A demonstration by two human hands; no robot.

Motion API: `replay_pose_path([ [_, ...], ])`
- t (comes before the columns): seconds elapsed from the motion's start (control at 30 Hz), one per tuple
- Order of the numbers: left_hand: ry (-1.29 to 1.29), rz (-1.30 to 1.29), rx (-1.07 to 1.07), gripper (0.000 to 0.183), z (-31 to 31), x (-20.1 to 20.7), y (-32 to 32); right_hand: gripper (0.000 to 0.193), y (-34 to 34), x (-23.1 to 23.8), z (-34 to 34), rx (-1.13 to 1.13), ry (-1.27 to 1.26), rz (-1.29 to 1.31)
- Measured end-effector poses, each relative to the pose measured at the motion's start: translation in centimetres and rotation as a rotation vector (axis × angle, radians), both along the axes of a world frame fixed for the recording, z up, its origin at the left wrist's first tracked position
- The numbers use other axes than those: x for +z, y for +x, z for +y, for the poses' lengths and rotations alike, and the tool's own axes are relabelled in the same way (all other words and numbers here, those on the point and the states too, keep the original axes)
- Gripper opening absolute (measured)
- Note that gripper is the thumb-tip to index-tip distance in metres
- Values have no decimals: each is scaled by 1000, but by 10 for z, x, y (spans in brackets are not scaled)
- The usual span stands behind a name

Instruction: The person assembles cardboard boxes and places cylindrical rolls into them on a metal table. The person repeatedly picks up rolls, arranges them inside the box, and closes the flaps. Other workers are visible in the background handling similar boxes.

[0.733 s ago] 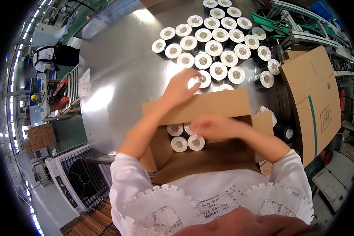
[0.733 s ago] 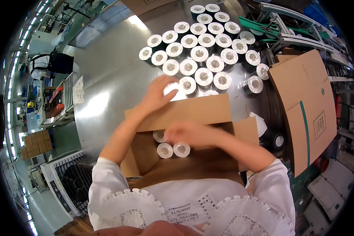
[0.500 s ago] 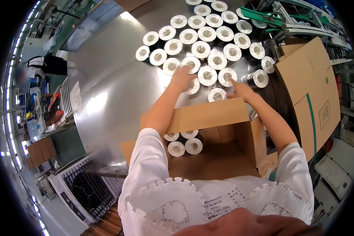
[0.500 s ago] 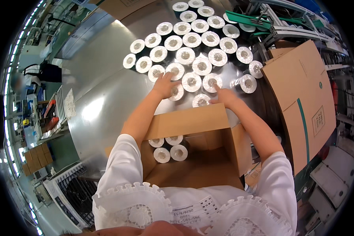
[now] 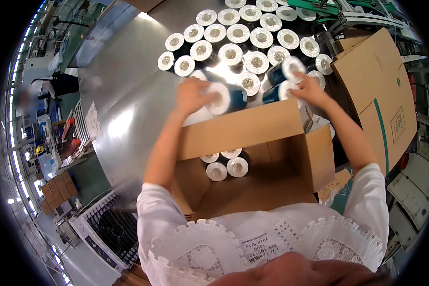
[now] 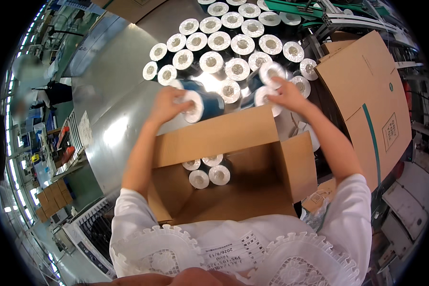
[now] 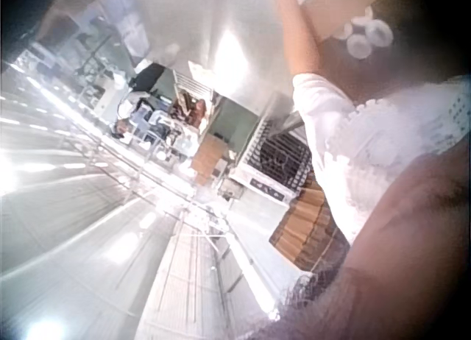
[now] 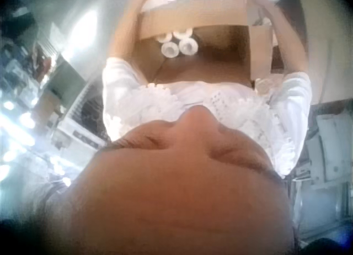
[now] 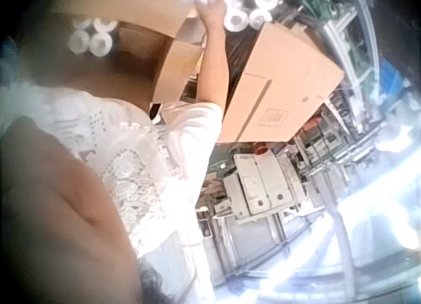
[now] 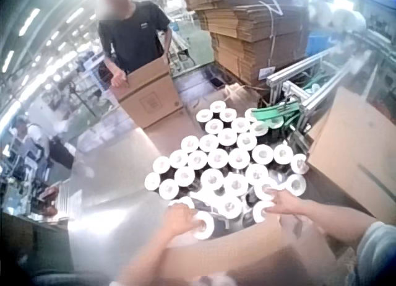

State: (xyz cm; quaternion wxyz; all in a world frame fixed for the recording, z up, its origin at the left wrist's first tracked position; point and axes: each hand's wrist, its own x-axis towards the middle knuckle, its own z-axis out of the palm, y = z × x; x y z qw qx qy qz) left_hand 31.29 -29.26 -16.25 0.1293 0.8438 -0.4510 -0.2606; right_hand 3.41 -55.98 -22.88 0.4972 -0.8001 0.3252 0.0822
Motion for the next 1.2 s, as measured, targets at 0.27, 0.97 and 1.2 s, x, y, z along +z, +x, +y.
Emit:
replay_pose_path([
  [0.27,-424,1091,431,30,118,142,-66,63,-80,209,-2,-267,-365,-662],
  [0.97,365,589,-719,32,80,2,-178,30,-68,117,188,323,-20,-152],
  [1.2,-397,63,-151,21,-22,1,-67,94,-76,-17,-28,-174,-492,464],
])
